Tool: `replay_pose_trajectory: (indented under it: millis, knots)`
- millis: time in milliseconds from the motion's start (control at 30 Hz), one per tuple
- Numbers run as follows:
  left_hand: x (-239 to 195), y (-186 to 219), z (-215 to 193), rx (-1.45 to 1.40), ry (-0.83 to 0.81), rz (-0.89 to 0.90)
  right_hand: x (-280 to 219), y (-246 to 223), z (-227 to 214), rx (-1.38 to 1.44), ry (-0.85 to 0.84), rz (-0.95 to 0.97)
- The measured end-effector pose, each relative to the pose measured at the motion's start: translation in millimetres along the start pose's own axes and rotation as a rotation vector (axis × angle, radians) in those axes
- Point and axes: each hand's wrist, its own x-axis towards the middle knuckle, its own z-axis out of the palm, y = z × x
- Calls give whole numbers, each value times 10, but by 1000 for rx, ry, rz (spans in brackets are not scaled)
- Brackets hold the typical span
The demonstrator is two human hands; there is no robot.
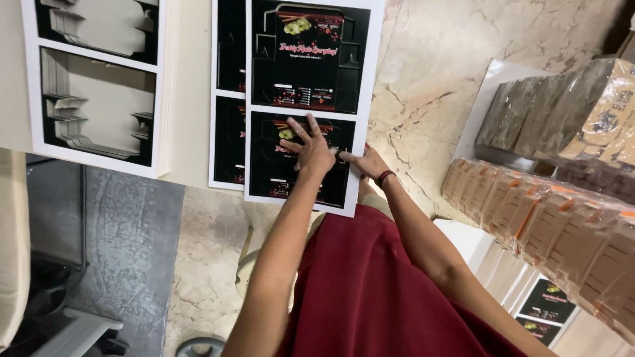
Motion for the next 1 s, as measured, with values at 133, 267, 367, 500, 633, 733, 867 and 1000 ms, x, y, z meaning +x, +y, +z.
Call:
replay_pose_trajectory:
  millis: [133,267,367,500,633,733,867,1000]
  knots:
    - [-315,-277,15,230,-33,181,92,82,33,-23,34,35]
    - [-445,-267,137,339,-22,205,-23,-22,159,-91,63,-41]
    - [-528,-240,127,350,-9,197,-136,-56,168,-51,62,-56]
    - [-201,-408,110,382,19,283,10,-7,28,116,50,139]
    - [-131,-311,-182,175,209,183,57,23,220,130,89,168]
    - [28,-124,-169,15,213,18,506,333,260,-21,176,116]
    - [90,8,-148,-25,120,-87,209,28,422,-307,261,-69]
    - [94,28,-155,-29,88,-105,75,-95,338,-182,150,-138]
